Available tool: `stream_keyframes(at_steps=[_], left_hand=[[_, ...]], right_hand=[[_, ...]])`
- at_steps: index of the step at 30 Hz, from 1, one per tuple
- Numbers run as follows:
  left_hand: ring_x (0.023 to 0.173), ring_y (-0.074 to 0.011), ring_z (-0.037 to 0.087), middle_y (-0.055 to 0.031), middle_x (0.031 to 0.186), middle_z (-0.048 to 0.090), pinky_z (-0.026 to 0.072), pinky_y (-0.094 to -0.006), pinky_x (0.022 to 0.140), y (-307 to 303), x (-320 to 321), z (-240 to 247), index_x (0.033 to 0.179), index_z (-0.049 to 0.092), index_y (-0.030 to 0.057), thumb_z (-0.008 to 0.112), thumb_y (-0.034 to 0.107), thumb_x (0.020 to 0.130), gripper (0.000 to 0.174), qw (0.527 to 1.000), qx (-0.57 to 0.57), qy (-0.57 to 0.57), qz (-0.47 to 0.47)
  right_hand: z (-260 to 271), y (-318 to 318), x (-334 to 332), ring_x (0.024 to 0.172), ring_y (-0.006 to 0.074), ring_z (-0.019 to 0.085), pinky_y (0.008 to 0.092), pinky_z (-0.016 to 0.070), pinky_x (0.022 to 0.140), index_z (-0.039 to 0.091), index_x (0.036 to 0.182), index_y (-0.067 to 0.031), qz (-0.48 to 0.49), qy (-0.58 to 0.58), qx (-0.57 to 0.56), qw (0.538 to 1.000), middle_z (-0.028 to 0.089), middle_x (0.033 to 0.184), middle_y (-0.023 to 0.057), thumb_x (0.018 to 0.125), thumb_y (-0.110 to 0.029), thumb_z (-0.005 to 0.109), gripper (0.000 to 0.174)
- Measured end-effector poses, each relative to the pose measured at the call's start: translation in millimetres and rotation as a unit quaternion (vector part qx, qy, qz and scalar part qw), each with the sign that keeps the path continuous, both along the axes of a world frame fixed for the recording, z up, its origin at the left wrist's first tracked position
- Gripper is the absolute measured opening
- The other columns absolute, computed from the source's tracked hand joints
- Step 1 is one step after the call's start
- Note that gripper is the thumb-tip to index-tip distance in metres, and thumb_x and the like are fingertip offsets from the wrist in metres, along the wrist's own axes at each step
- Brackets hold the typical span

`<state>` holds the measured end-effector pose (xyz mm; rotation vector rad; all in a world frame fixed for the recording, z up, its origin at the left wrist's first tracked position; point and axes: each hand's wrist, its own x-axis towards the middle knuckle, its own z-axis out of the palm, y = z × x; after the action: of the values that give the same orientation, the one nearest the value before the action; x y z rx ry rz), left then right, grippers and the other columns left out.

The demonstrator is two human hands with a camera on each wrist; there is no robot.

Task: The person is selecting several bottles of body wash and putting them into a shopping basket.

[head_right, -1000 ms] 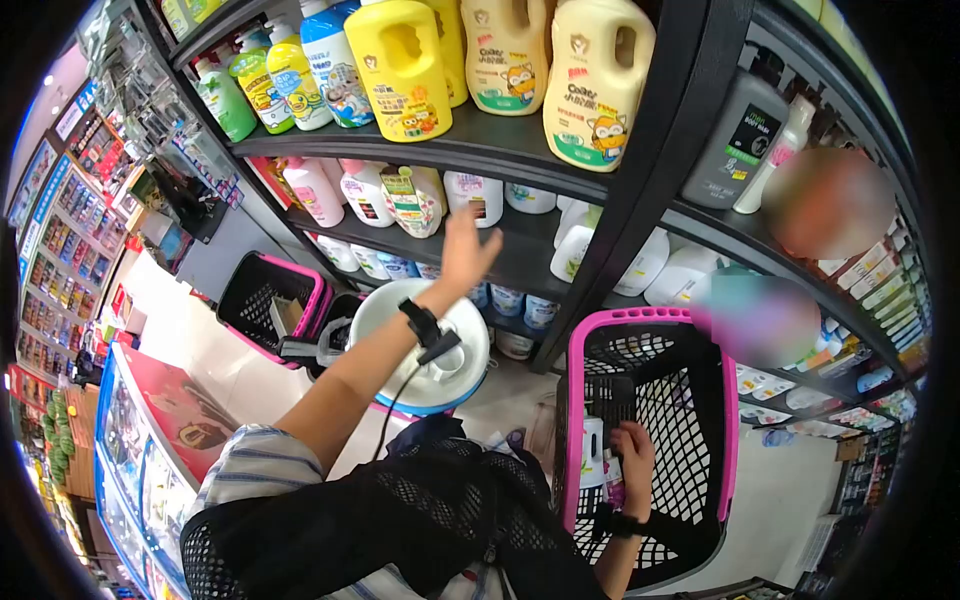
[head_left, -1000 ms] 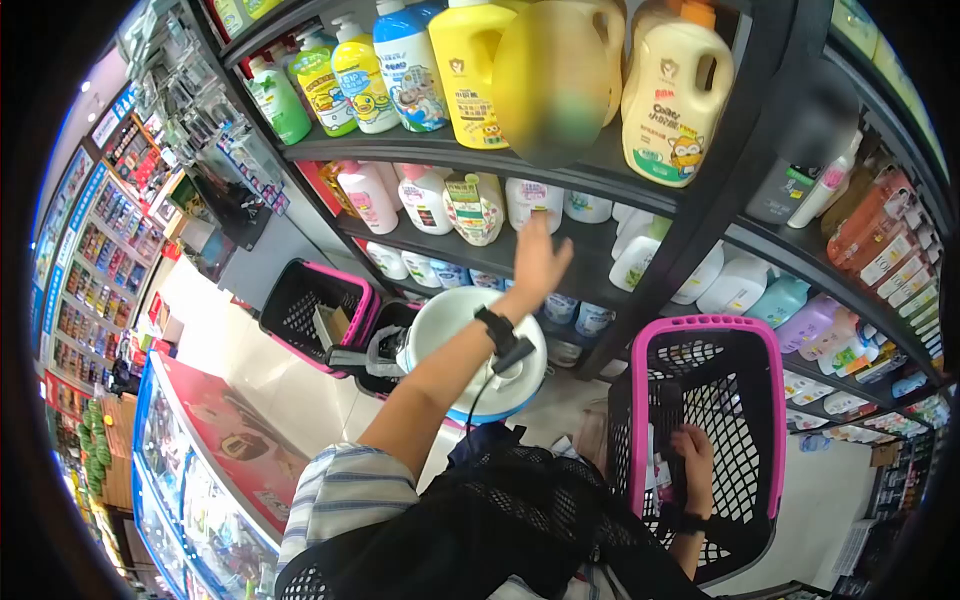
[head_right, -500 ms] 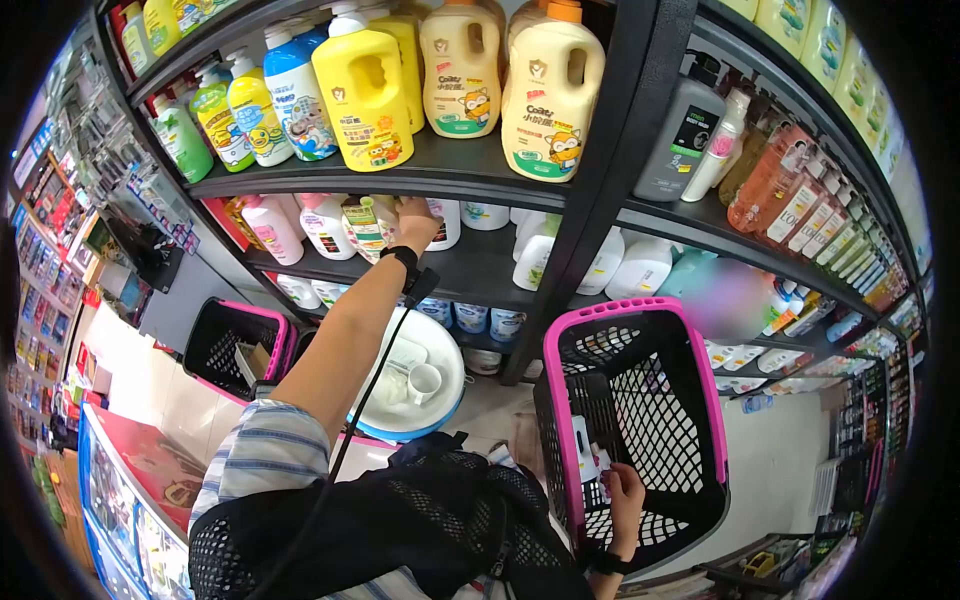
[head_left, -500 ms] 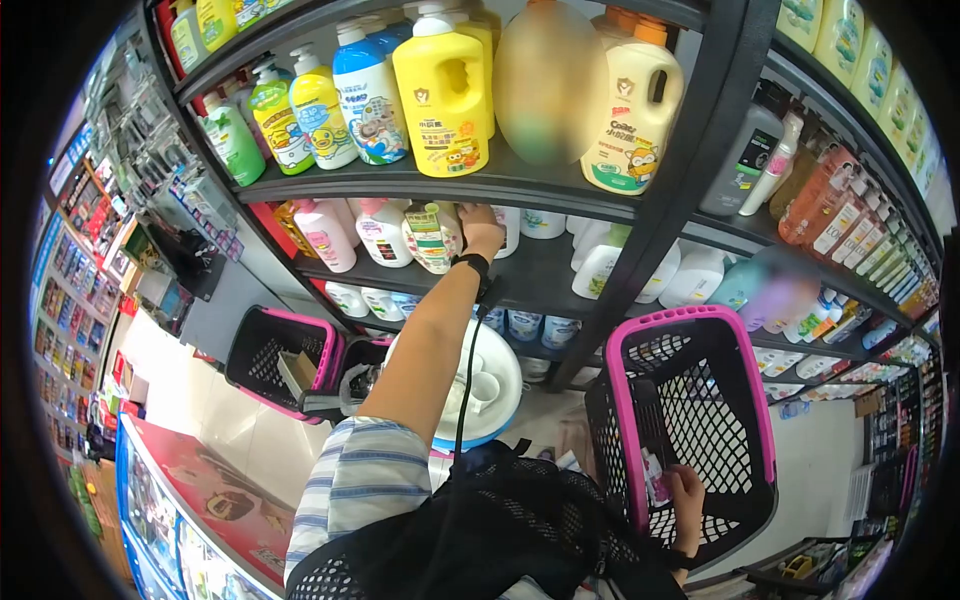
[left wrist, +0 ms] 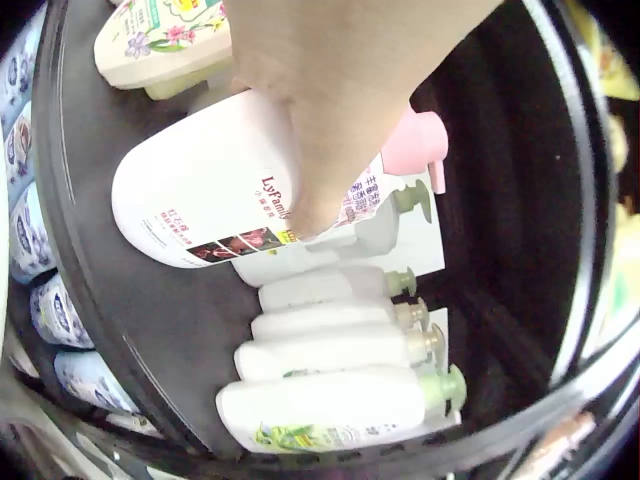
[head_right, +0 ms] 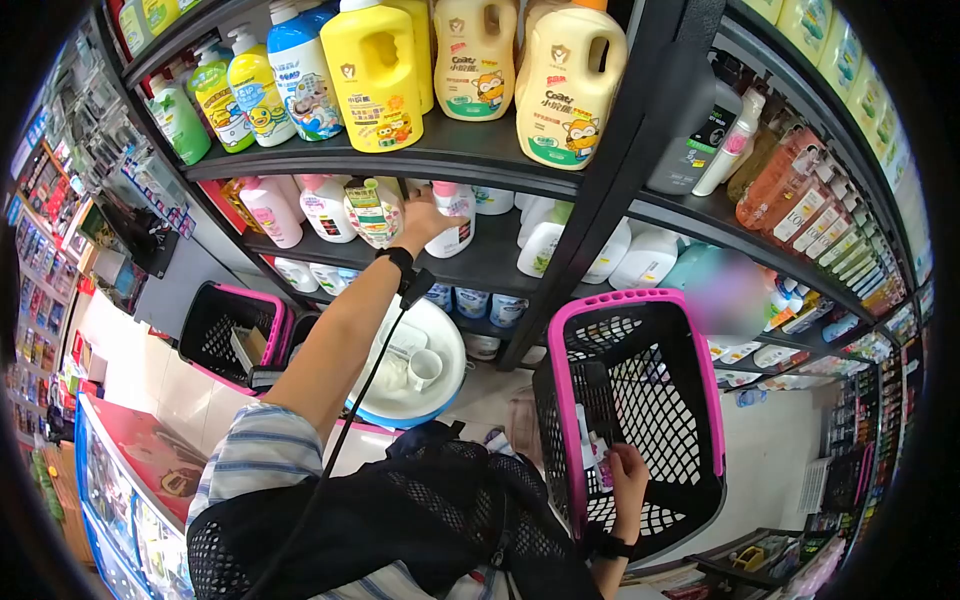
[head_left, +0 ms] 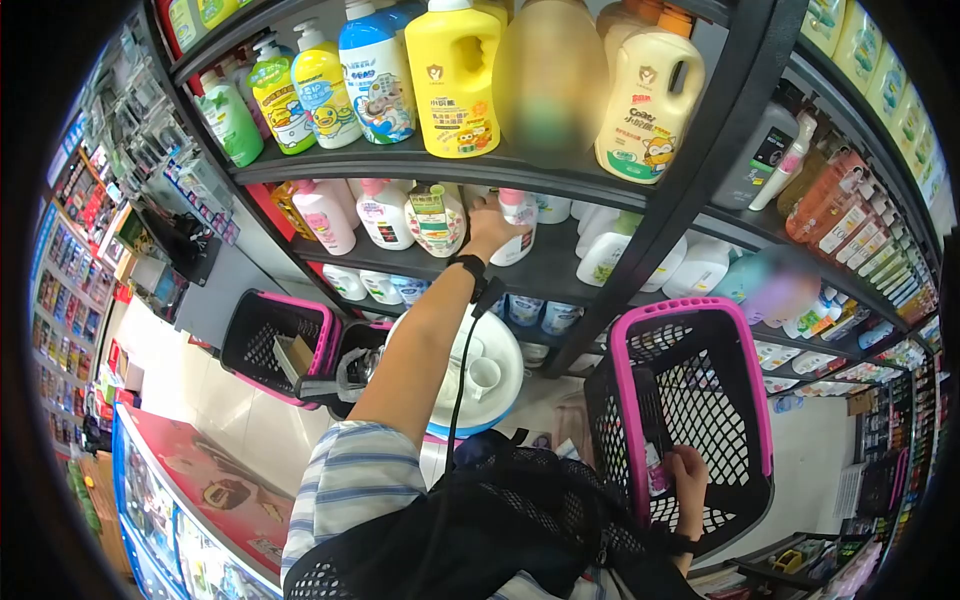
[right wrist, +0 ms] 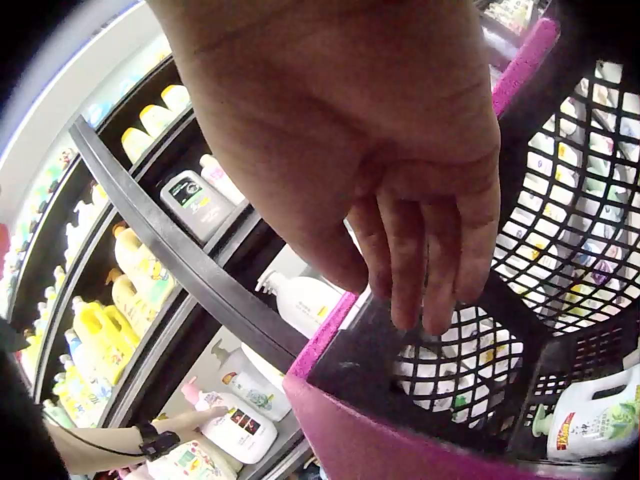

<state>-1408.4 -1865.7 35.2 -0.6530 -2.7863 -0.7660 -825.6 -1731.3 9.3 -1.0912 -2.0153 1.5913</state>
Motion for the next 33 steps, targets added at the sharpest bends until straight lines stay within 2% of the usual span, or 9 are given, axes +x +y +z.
stream_keyframes(at_steps=[3, 11, 17, 21, 22, 26, 29, 31, 33], left_hand=[[0.099, -0.0365, 0.062, -0.0233, 0.107, 0.061, 0.0512, -0.0402, 0.087, -5.0, 22.7, 1.4, 0.118, 0.045, -0.0034, 0.086, 0.043, 0.054, 0.089, 0.995, 0.060, -0.016, -0.079], [0.095, -0.0341, 0.065, -0.0196, 0.102, 0.065, 0.0519, -0.0407, 0.083, -45.8, 122.7, 24.6, 0.108, 0.052, 0.0012, 0.085, 0.047, 0.051, 0.080, 0.980, 0.070, -0.073, -0.173], [0.099, -0.0318, 0.065, -0.0149, 0.107, 0.066, 0.0507, -0.0368, 0.087, -67.3, 215.5, 104.2, 0.127, 0.050, 0.0079, 0.086, 0.042, 0.055, 0.087, 0.892, 0.101, -0.253, -0.361], [0.098, -0.0328, 0.066, -0.0158, 0.108, 0.065, 0.0513, -0.0376, 0.086, -46.2, 258.1, 152.4, 0.127, 0.049, 0.0070, 0.086, 0.040, 0.055, 0.087, 0.831, 0.102, -0.216, -0.503], [0.098, -0.0307, 0.066, -0.0147, 0.106, 0.066, 0.0511, -0.0369, 0.087, -37.4, 267.8, 162.4, 0.124, 0.052, 0.0055, 0.087, 0.038, 0.055, 0.085, 0.829, 0.113, -0.218, -0.502], [0.095, -0.0304, 0.067, -0.0155, 0.105, 0.067, 0.0515, -0.0363, 0.085, 15.0, 287.6, 162.6, 0.125, 0.050, 0.0023, 0.088, 0.039, 0.055, 0.087, 0.809, 0.116, -0.213, -0.536], [0.102, -0.0302, 0.065, -0.0173, 0.107, 0.066, 0.0493, -0.0360, 0.090, 64.1, 294.7, 143.9, 0.130, 0.047, 0.0019, 0.086, 0.038, 0.060, 0.088, 0.777, 0.101, -0.252, -0.568], [0.107, -0.0296, 0.062, -0.0181, 0.108, 0.064, 0.0469, -0.0352, 0.093, 97.8, 292.5, 104.2, 0.133, 0.044, 0.0029, 0.084, 0.039, 0.067, 0.085, 0.663, 0.225, -0.303, -0.647], [0.108, -0.0286, 0.060, -0.0175, 0.111, 0.063, 0.0458, -0.0350, 0.095, 115.5, 293.3, 60.0, 0.129, 0.048, 0.0015, 0.078, 0.037, 0.077, 0.070, 0.697, 0.223, -0.265, -0.628]], right_hand=[[11.9, -3.8, -23.2, 0.085, 0.0148, 0.067, 0.0253, 0.0514, 0.075, 0.059, 0.110, 0.0038, 0.027, -0.016, 0.039, 0.999, 0.069, 0.092, 0.0101, 0.086, 0.002, 0.060, 0.023], [59.3, -26.2, -73.4, 0.091, 0.0165, 0.067, 0.0282, 0.0511, 0.083, 0.059, 0.111, 0.0011, 0.101, 0.024, 0.036, 0.994, 0.069, 0.097, 0.0096, 0.079, 0.002, 0.069, 0.033], [87.3, -44.3, -125.4, 0.122, 0.0225, 0.051, 0.0366, 0.0412, 0.100, 0.040, 0.139, -0.0024, 0.183, 0.133, 0.066, 0.972, 0.051, 0.133, 0.0154, 0.069, -0.007, 0.082, 0.081], [112.4, -40.5, -139.1, 0.126, 0.0214, 0.046, 0.0344, 0.0351, 0.106, 0.035, 0.141, 0.0002, 0.243, 0.152, 0.038, 0.957, 0.048, 0.135, 0.0142, 0.059, -0.013, 0.089, 0.099], [112.2, -37.4, -133.8, 0.125, 0.0195, 0.045, 0.0331, 0.0338, 0.107, 0.036, 0.140, 0.0002, 0.210, 0.197, -0.060, 0.956, 0.048, 0.134, 0.0117, 0.055, -0.012, 0.090, 0.102], [109.5, -10.1, -104.9, 0.109, 0.0190, 0.059, 0.0349, 0.0479, 0.096, 0.034, 0.139, 0.0012, 0.141, 0.206, -0.058, 0.967, 0.059, 0.121, 0.0098, 0.054, -0.011, 0.090, 0.102], [86.7, 12.5, -79.1, 0.101, 0.0172, 0.062, 0.0314, 0.0524, 0.087, 0.042, 0.131, 0.0028, 0.062, 0.217, -0.049, 0.973, 0.061, 0.116, 0.0106, 0.062, -0.018, 0.086, 0.084], [64.4, 34.1, -57.3, 0.105, 0.0183, 0.061, 0.0347, 0.0491, 0.094, 0.043, 0.130, 0.0003, 0.022, 0.202, -0.062, 0.977, 0.062, 0.115, 0.0108, 0.064, -0.008, 0.085, 0.079], [48.3, 47.6, -43.9, 0.104, 0.0184, 0.061, 0.0343, 0.0501, 0.092, 0.041, 0.131, 0.0005, -0.039, 0.189, -0.060, 0.979, 0.062, 0.115, 0.0111, 0.067, -0.007, 0.083, 0.076]])
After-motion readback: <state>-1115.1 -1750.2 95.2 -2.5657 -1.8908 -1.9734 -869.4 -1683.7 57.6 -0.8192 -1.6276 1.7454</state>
